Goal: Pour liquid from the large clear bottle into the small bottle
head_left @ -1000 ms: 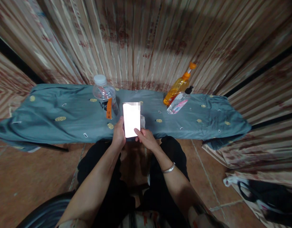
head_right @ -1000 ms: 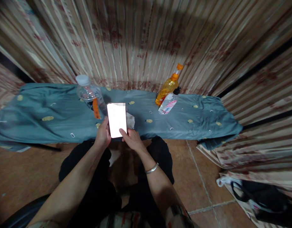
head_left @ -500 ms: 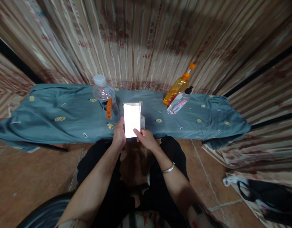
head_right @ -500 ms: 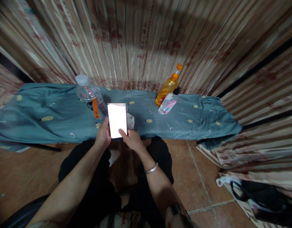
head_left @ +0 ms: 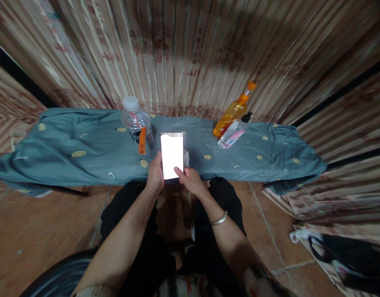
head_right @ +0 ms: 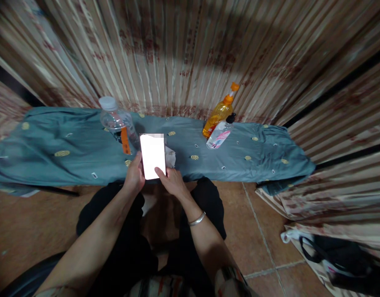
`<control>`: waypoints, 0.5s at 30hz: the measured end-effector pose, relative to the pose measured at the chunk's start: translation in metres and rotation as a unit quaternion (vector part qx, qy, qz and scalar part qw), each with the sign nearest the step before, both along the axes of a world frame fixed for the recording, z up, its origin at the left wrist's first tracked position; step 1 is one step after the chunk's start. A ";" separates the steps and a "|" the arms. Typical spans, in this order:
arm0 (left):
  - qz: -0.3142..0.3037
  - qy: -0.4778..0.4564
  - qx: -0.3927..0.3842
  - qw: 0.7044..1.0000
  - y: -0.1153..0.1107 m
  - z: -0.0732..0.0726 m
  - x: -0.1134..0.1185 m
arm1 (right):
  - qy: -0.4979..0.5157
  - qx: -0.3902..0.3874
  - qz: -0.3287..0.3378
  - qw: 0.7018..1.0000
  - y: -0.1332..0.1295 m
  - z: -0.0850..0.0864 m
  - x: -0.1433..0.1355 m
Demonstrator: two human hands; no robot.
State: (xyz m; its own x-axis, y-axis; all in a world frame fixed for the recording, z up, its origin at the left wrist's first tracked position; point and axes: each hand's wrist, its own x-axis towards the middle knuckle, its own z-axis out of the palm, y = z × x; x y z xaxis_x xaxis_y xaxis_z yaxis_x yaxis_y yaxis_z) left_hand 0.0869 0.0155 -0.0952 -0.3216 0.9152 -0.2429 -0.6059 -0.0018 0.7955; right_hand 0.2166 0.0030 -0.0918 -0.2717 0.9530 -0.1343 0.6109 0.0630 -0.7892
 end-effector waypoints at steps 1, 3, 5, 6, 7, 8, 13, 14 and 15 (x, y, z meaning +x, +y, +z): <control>0.000 0.000 0.001 1.000 0.000 0.000 0.000 | -0.001 0.000 -0.001 1.000 0.000 0.000 0.000; -0.001 0.001 0.001 1.000 0.000 0.000 0.000 | 0.000 -0.002 -0.003 1.000 0.000 -0.001 0.000; -0.003 0.002 0.000 1.000 0.000 0.001 0.001 | 0.001 -0.005 -0.006 1.000 0.001 -0.002 -0.001; -0.004 0.002 0.000 1.000 0.000 0.001 0.001 | 0.001 -0.007 -0.008 1.000 0.001 -0.002 -0.001; -0.005 0.002 -0.001 1.000 -0.001 0.001 0.001 | -0.001 -0.008 -0.010 1.000 0.001 -0.003 -0.001; -0.006 0.002 -0.001 1.000 -0.001 0.001 0.001 | -0.005 -0.009 -0.012 1.000 0.002 -0.003 -0.001; -0.009 0.001 -0.001 1.000 -0.002 0.002 0.002 | -0.018 -0.016 -0.021 0.999 0.003 -0.003 -0.002; -0.009 0.001 -0.001 1.000 -0.002 0.001 0.003 | -0.019 -0.017 -0.021 0.999 0.003 -0.002 -0.002; -0.009 0.000 0.000 1.000 -0.002 0.001 0.003 | -0.020 -0.020 -0.022 0.999 0.003 -0.001 -0.003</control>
